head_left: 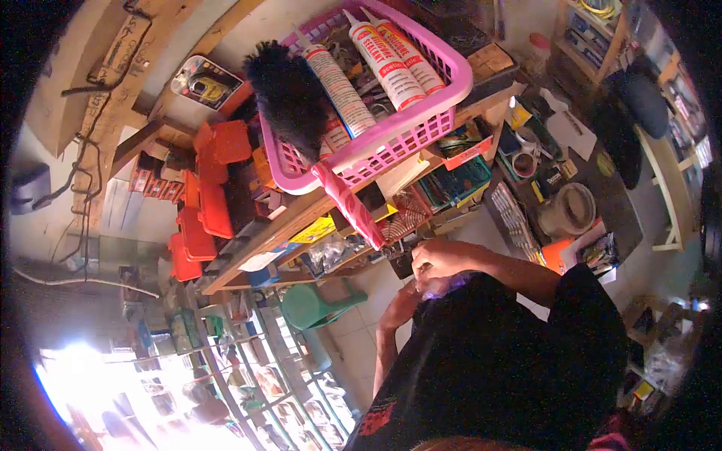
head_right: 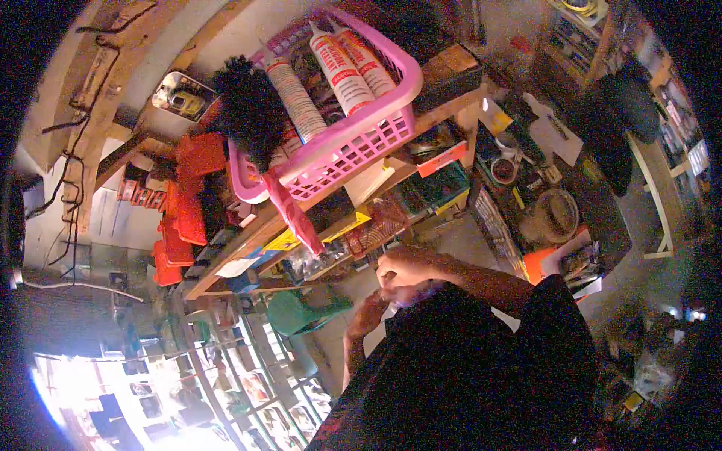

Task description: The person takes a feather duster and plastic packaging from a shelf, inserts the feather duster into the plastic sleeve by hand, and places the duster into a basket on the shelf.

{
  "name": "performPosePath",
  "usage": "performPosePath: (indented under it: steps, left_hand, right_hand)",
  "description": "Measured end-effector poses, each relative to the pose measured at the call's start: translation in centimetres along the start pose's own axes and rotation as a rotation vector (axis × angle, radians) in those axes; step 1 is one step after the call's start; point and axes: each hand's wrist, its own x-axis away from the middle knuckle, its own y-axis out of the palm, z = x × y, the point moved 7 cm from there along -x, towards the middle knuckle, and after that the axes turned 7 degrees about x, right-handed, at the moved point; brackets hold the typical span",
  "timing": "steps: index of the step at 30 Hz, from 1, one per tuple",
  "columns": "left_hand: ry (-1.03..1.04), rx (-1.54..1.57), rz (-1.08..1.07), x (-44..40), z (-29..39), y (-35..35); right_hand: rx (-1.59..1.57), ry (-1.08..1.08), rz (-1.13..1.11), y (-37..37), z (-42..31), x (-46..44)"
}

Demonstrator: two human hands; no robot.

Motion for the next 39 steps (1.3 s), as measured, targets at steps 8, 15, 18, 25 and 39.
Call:
performPosePath:
  steps: [8, 15, 18, 25, 39]
  left_hand:
    - [-0.067, 0.031, -0.233, -1.0, 1.2, 3.9]
    - [-0.071, 0.079, -0.237, -2.0, -6.2, 6.9]
    - [-0.087, 0.098, -0.216, -1.5, -6.5, 8.1]
    - [-0.054, 0.19, -0.175, -0.8, -6.4, 8.5]
    - [0.064, 1.352, 0.091, 2.8, 1.2, -5.9]
  right_hand:
    - [0.099, -0.047, -0.099, 0.1, -0.8, -0.7]
    - [-0.05, 0.113, -0.25, 0.6, -2.7, 0.5]
    - [-0.064, 0.228, -0.323, 0.4, -3.0, 1.1]
    - [0.411, -0.041, -0.32, 4.1, -4.6, 0.9]
    - [0.386, -0.071, 0.191, -5.9, -12.7, -1.3]
